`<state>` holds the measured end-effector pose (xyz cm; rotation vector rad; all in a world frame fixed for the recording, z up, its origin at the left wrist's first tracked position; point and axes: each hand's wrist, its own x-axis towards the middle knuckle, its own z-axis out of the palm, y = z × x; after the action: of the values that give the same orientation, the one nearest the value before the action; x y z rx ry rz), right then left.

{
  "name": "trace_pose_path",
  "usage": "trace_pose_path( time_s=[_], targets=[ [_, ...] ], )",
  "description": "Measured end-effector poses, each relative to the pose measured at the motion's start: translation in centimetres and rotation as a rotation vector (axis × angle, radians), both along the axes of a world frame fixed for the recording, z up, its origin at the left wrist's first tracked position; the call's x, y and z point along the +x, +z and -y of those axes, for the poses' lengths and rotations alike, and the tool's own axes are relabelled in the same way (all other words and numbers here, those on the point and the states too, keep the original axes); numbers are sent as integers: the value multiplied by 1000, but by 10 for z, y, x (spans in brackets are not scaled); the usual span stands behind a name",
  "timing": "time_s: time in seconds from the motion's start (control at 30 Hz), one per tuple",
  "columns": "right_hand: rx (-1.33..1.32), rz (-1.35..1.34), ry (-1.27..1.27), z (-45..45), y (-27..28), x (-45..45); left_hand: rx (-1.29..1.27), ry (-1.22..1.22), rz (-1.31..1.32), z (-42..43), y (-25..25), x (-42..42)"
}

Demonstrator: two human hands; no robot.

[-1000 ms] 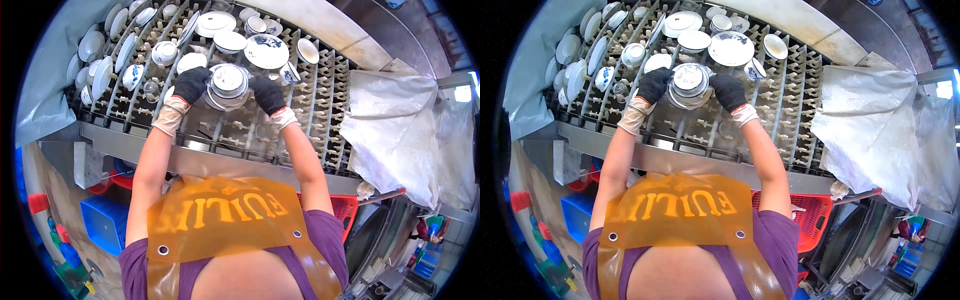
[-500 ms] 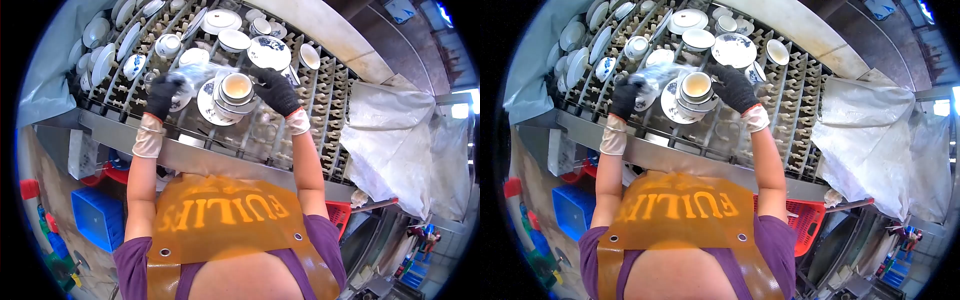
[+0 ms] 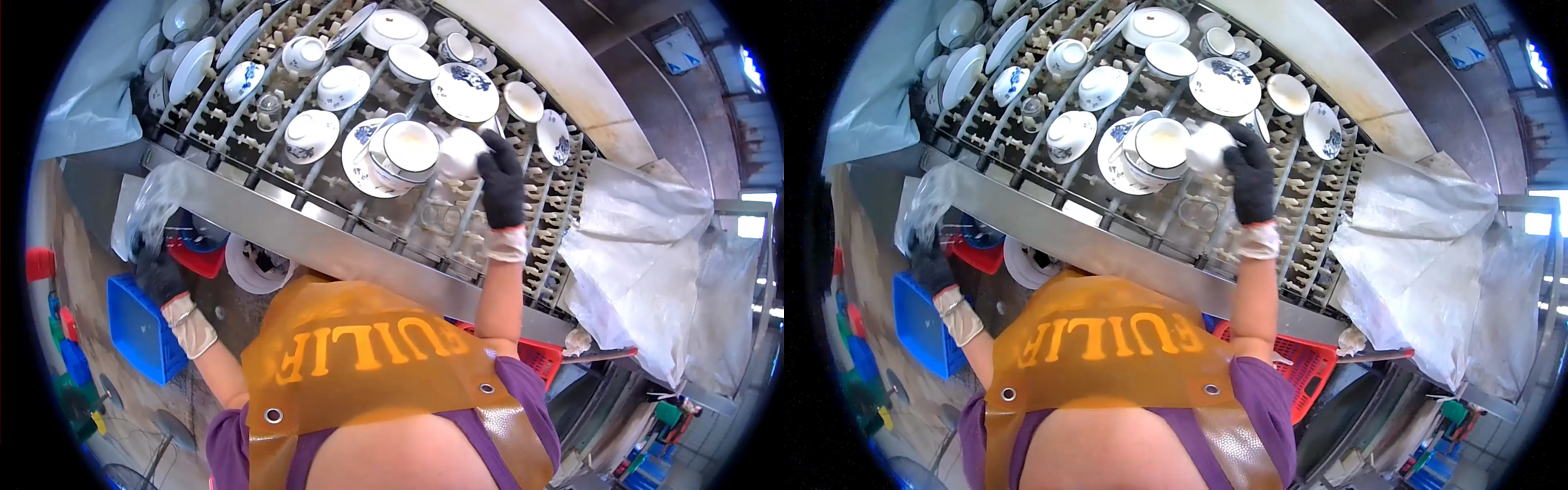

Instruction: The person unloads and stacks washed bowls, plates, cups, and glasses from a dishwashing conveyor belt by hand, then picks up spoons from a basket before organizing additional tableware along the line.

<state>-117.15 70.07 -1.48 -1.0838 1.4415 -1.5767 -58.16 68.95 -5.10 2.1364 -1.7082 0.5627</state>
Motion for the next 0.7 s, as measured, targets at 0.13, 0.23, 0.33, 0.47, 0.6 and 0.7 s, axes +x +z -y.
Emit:
trace_pose_path(
  time_s=[0.13, 0.23, 0.33, 0.47, 0.6, 0.7],
  targets=[
    [325, -412, -350, -29, -35, -43, 102, 345, 270, -66, -125, 130],
    [65, -763, -197, -15, -18, -15, 183, 531, 450, -98, -226, 188],
    [-137, -1398, 185, 8, 12, 42, -63, 104, -788, -84, -268, 158],
    [-96, -1262, 262, 23, -13, 39, 256, 208, -1029, -50, -301, 151],
    [148, -628, -51, -16, -14, -1, 41, 184, -626, -9, -198, 75],
    [423, -379, -103, -73, -15, -54, -132, 6, -595, 23, -38, -33]
  ],
)
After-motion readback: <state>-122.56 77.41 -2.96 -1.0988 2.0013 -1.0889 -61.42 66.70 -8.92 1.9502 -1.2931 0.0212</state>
